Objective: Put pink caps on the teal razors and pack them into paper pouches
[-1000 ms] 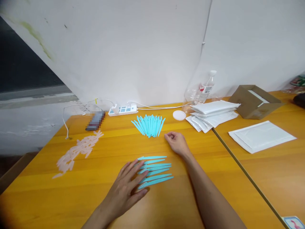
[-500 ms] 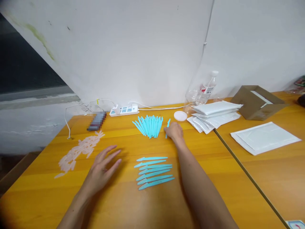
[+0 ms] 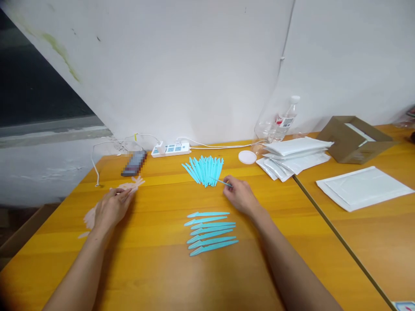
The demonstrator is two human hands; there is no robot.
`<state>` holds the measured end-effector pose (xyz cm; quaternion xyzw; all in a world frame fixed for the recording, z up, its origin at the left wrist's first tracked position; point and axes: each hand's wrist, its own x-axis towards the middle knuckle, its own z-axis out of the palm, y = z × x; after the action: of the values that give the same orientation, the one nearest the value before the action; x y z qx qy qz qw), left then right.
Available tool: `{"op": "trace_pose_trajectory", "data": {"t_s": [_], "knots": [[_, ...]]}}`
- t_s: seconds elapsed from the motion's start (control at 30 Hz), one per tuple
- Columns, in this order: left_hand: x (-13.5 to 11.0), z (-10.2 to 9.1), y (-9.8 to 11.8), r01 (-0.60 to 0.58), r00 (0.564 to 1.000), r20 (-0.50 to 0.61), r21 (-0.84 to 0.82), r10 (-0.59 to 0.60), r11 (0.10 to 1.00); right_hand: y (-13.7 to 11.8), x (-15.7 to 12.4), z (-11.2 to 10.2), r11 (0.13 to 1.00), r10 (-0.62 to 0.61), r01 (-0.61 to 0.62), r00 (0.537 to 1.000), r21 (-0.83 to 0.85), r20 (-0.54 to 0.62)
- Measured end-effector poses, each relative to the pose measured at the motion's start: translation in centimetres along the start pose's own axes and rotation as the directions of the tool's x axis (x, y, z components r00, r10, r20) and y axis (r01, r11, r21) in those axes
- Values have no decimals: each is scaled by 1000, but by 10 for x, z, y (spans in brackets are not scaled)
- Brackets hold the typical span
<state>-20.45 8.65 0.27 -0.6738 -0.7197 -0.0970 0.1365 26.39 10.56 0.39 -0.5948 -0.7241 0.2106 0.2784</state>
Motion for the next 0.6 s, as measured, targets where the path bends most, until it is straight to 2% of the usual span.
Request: {"op": "trace_pose_trajectory", "data": {"t_s": [0.07, 0.13, 0.27, 0.33, 0.4, 0.5, 0.6], "knots": [[8, 2, 7, -37, 999, 37, 61, 35, 997, -5, -8, 11, 992, -119, 118, 992, 42, 39], [12, 3, 13, -65, 996, 66, 52, 62, 997, -6, -13, 20, 978, -202, 198, 977, 62, 66], [14, 4, 22, -148, 982, 110, -53, 153, 988, -1, -16, 28, 971, -237, 231, 962, 58, 132], [11, 2, 33, -188, 971, 130, -111, 202, 976, -1, -16, 29, 970, -241, 237, 958, 44, 158], [6, -3, 52, -205, 955, 157, -260, 251, 944, -3, -16, 29, 968, -250, 248, 952, 33, 175], [-5, -14, 94, -224, 912, 177, -542, 370, 810, -10, -17, 30, 965, -263, 262, 946, 28, 188], [-17, -25, 135, -355, 827, 119, -647, 549, 675, -17, -19, 31, 961, -275, 276, 941, 23, 200]]}}
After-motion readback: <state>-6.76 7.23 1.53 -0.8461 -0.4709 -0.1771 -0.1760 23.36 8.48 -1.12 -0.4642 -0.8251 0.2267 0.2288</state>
